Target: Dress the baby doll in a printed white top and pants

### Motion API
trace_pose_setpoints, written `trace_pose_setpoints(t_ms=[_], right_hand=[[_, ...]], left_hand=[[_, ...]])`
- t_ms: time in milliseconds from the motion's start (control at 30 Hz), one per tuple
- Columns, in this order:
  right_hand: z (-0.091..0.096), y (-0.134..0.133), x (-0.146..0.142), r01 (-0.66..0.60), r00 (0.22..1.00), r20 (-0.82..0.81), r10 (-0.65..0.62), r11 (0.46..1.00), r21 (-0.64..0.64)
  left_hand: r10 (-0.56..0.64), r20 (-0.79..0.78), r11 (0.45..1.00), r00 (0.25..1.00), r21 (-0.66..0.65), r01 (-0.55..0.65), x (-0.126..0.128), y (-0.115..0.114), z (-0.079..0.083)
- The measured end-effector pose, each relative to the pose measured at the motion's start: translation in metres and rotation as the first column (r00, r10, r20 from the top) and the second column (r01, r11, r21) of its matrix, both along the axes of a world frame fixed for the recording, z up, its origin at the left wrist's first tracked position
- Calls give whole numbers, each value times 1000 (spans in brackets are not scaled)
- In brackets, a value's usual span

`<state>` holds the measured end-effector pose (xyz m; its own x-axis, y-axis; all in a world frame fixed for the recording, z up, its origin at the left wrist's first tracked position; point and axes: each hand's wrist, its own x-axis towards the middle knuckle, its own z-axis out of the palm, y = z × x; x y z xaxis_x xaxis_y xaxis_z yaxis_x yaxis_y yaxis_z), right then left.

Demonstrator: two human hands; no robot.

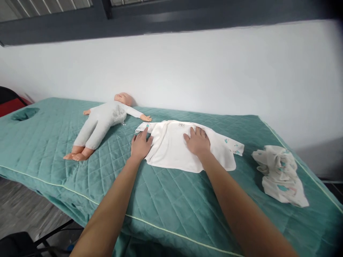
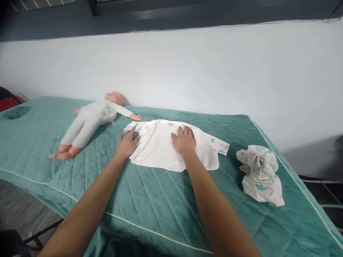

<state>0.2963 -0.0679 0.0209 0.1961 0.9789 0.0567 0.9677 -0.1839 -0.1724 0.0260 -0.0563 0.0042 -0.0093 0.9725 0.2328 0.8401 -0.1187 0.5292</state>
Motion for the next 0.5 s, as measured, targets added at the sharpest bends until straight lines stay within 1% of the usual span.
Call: trace_pose_setpoints(t_ms=[100,233,300,400,500], right_hand=[[1,0,0,-2,1000,-3,2,1000,2],[2,-1,-1,2,1000,-5,-3,1000,-7],[2,-1,0,-3,1000,2,3,1000,1],[0,-1,1,-19,1000,16,19,999,34],[0,-2,3,-47,999,25,46,997,63]], left_hand=[[4,-19,1000,1000,-26,-5,1,15,2],[128,100,992,987,-11,-128,-7,28,1],[186,178,980,966,37,-196,-11,29,-1],[231,261,956,937,116,-268,-16,25,-2],[245,286,943,927,151,-296,-21,18,-2]])
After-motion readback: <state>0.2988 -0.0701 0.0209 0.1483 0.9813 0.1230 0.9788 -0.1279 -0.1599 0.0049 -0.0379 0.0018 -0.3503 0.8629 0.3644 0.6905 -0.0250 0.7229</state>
